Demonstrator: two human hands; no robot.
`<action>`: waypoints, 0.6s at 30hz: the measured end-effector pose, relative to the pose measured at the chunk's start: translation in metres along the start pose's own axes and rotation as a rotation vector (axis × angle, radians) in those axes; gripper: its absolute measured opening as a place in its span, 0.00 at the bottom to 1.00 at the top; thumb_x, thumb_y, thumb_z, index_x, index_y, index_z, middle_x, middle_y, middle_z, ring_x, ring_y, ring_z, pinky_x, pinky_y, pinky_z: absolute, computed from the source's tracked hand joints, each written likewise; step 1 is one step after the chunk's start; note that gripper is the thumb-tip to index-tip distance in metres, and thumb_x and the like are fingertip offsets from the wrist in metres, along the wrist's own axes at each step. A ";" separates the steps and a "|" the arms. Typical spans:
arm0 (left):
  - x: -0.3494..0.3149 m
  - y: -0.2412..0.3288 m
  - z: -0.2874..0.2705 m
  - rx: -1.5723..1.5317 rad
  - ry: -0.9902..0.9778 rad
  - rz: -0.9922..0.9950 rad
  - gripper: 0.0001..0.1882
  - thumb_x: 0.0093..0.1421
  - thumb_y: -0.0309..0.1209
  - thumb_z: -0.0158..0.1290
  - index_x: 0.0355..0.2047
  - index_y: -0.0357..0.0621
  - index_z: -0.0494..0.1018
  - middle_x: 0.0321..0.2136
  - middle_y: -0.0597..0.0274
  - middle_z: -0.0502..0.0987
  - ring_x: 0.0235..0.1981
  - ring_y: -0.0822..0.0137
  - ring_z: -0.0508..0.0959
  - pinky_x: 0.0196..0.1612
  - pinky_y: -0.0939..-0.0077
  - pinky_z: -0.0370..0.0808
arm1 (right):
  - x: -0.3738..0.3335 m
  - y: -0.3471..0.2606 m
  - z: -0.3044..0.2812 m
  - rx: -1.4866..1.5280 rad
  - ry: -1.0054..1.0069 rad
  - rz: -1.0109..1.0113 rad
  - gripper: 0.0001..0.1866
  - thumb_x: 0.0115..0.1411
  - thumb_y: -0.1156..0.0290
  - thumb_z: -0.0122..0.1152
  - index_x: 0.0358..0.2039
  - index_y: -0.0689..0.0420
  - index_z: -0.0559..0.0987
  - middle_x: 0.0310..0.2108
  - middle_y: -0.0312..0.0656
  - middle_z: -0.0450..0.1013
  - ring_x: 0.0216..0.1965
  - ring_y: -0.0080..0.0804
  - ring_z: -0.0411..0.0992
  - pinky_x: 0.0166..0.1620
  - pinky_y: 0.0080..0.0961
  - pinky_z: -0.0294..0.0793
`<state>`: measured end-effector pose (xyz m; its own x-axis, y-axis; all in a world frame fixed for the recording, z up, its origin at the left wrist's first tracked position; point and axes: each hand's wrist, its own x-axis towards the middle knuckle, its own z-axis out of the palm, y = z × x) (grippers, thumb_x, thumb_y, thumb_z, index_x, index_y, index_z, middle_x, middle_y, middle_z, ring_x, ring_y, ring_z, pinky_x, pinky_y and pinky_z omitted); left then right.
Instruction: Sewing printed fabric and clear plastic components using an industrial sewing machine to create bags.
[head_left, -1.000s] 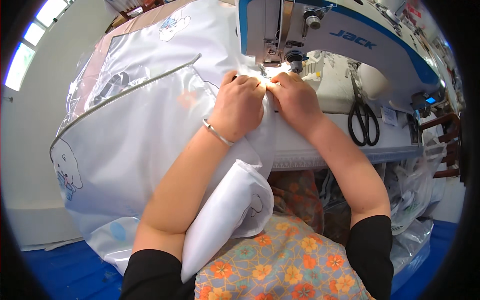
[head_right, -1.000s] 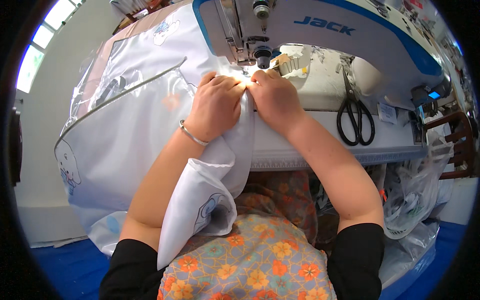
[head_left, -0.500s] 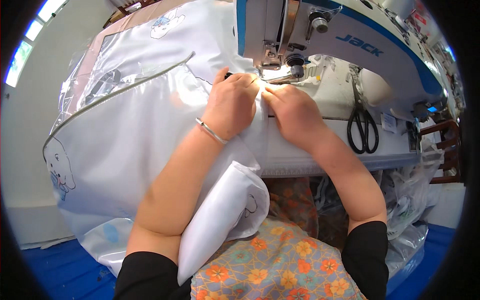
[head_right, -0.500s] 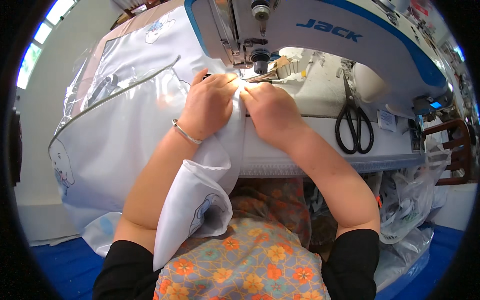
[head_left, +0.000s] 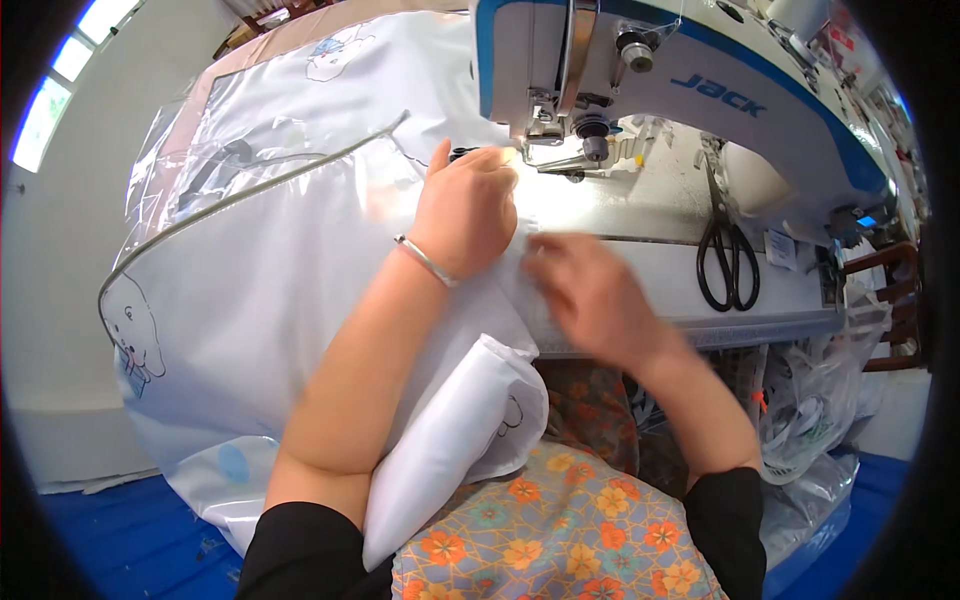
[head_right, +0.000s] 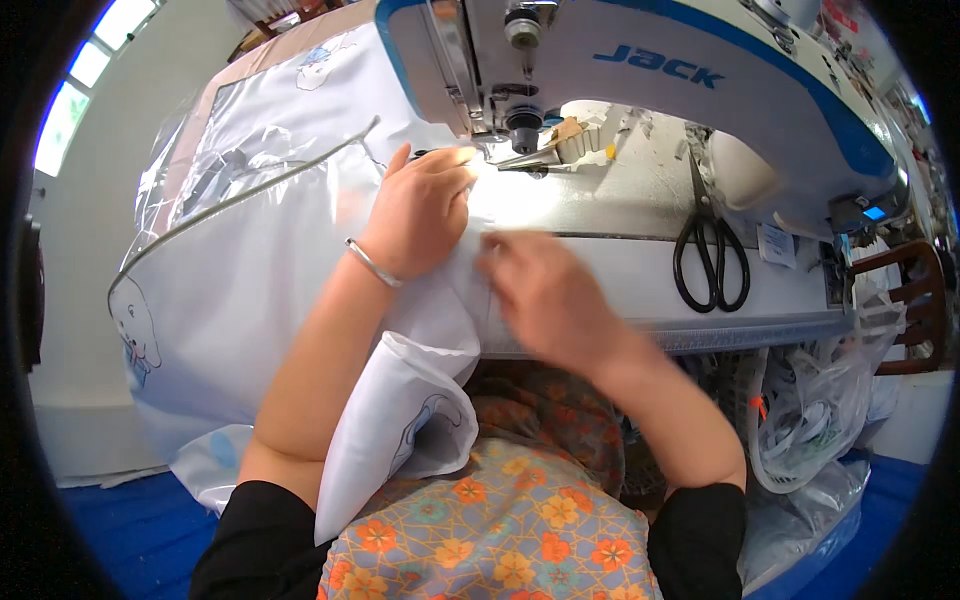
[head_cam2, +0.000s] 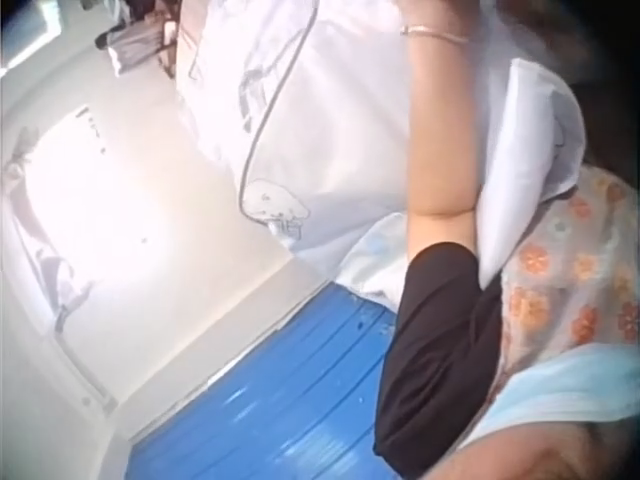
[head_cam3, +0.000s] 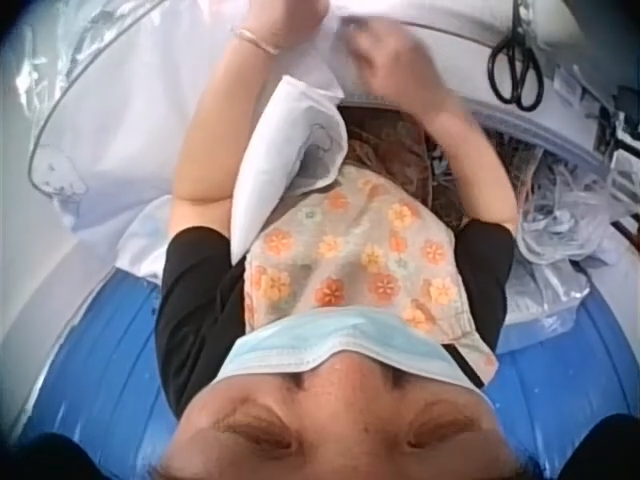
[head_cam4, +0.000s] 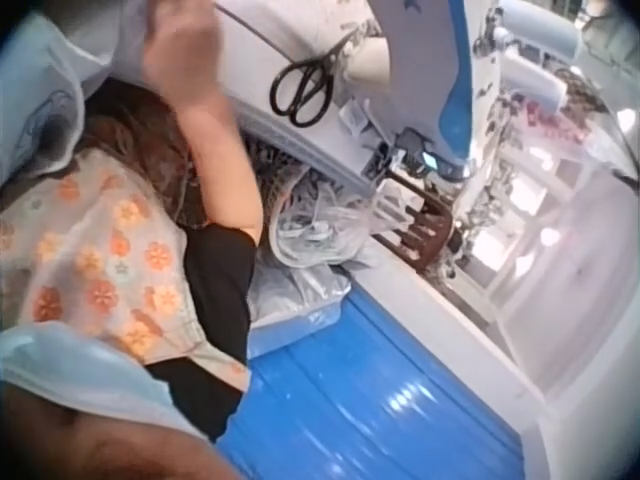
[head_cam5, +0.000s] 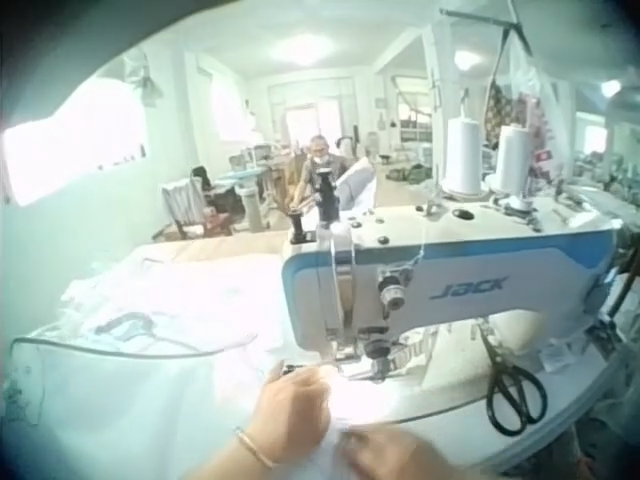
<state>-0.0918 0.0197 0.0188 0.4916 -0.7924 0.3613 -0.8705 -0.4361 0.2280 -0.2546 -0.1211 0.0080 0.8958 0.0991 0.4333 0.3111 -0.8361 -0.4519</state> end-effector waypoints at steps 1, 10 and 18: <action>-0.005 -0.001 -0.014 -0.041 0.035 0.017 0.12 0.55 0.26 0.56 0.40 0.41 0.81 0.51 0.55 0.80 0.56 0.57 0.77 0.66 0.44 0.64 | -0.012 -0.013 0.006 0.033 -0.071 -0.032 0.21 0.54 0.77 0.62 0.51 0.55 0.80 0.59 0.52 0.72 0.60 0.52 0.70 0.61 0.43 0.71; -0.233 0.021 -0.210 -0.740 -0.799 -0.241 0.54 0.51 0.49 0.69 0.70 0.33 0.57 0.72 0.38 0.54 0.72 0.41 0.58 0.72 0.54 0.54 | -0.080 -0.047 0.088 -0.077 -0.058 -0.144 0.21 0.59 0.70 0.54 0.52 0.43 0.81 0.67 0.49 0.64 0.72 0.50 0.55 0.71 0.58 0.50; -0.355 0.066 -0.257 -0.345 -0.903 -0.782 0.37 0.51 0.42 0.68 0.57 0.33 0.71 0.58 0.40 0.72 0.59 0.42 0.72 0.60 0.54 0.69 | -0.053 -0.083 0.120 0.109 -0.018 -0.299 0.12 0.50 0.69 0.63 0.36 0.53 0.85 0.46 0.40 0.79 0.56 0.37 0.74 0.58 0.42 0.72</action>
<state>-0.3180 0.3820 0.1378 0.5645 -0.4403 -0.6982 -0.2329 -0.8964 0.3771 -0.2894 0.0080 -0.0712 0.7644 0.3420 0.5466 0.5930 -0.7056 -0.3878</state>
